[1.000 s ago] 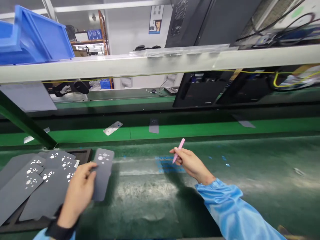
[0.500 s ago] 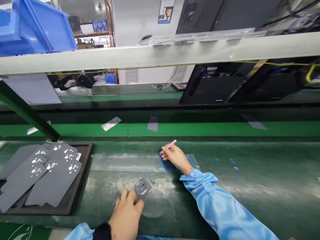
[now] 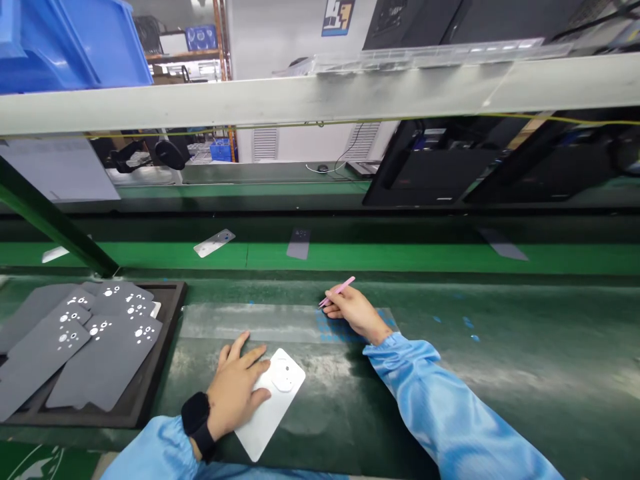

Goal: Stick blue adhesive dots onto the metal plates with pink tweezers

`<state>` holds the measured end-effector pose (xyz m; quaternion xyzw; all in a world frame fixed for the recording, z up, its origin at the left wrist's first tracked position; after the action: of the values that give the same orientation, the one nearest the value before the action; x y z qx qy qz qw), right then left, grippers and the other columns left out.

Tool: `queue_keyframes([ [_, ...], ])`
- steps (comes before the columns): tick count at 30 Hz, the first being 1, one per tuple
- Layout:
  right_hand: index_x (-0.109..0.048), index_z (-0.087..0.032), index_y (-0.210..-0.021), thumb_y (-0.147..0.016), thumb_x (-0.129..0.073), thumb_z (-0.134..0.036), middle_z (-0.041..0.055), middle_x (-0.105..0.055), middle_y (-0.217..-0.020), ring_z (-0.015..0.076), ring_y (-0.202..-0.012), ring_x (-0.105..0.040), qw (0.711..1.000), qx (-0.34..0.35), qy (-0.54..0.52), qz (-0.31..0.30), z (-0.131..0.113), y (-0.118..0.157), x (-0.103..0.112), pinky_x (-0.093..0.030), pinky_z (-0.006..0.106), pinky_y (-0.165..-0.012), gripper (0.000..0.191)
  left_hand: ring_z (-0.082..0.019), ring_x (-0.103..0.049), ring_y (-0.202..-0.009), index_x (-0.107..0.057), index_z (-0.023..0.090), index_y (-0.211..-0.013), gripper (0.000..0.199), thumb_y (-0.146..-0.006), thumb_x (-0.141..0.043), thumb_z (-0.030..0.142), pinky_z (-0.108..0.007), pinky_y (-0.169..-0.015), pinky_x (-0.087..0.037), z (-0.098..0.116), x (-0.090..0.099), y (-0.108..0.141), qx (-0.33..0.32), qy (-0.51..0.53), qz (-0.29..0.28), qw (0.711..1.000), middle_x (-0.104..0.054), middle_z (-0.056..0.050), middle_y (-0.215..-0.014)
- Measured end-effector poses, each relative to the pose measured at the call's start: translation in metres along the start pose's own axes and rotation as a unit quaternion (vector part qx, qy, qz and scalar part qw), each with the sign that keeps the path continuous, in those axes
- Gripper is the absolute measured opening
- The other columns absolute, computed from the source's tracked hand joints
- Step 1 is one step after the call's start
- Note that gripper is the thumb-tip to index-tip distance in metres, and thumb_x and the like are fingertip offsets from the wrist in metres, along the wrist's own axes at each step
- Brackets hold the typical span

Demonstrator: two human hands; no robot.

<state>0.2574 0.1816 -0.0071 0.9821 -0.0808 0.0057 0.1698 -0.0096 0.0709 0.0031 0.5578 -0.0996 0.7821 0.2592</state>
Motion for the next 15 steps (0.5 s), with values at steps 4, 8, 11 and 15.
queue_keyframes([
  [4, -0.055, -0.017, -0.066, -0.08, -0.066, -0.016, 0.0018, -0.066, -0.058, 0.0106, -0.046, -0.062, 1.0, 0.002, 0.011, 0.01, -0.002, 0.001, -0.001, -0.051, 0.017, -0.04, 0.017, -0.035, -0.021, -0.14, -0.059, 0.03, -0.121, 0.039, -0.082, -0.062, 0.035, -0.06, -0.106, -0.025, 0.007, 0.004, 0.003, -0.018, 0.013, 0.005, 1.0, -0.053, -0.004, -0.138],
  [8, -0.055, -0.017, -0.066, -0.08, -0.064, -0.012, 0.0012, -0.066, -0.057, 0.0097, -0.045, -0.061, 0.999, -0.003, 0.032, 0.008, -0.007, 0.004, -0.004, -0.049, 0.015, -0.038, 0.017, -0.036, -0.021, -0.14, -0.061, 0.028, -0.119, 0.037, -0.084, -0.06, 0.038, -0.061, -0.108, -0.023, 0.011, 0.009, 0.003, -0.026, 0.02, -0.002, 0.999, -0.056, -0.003, -0.135],
  [11, -0.055, -0.016, -0.064, -0.084, -0.059, -0.009, 0.0014, -0.065, -0.055, 0.009, -0.044, -0.06, 0.999, -0.016, 0.045, 0.011, -0.009, 0.005, -0.005, -0.049, 0.014, -0.038, 0.021, -0.035, -0.022, -0.14, -0.059, 0.029, -0.122, 0.038, -0.084, -0.058, 0.034, -0.06, -0.109, -0.023, 0.013, 0.006, 0.004, -0.037, 0.015, 0.012, 0.999, -0.056, -0.002, -0.135],
  [15, -0.055, -0.015, -0.063, -0.084, -0.059, -0.009, 0.0017, -0.065, -0.054, 0.0086, -0.043, -0.06, 0.998, -0.02, 0.053, 0.019, -0.011, 0.007, -0.005, -0.049, 0.014, -0.039, 0.023, -0.032, -0.021, -0.141, -0.057, 0.034, -0.125, 0.04, -0.085, -0.058, 0.03, -0.059, -0.11, -0.022, 0.018, -0.005, 0.005, -0.082, 0.012, 0.027, 0.996, -0.054, 0.001, -0.136],
])
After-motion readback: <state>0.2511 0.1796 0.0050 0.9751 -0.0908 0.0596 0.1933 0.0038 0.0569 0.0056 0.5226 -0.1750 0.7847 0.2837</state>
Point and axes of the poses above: each hand's wrist, its own y-axis away from the middle knuckle, its own x-axis out of the back of the hand, z = x × y, the point moved 6 cm from there along -y, towards the middle knuckle
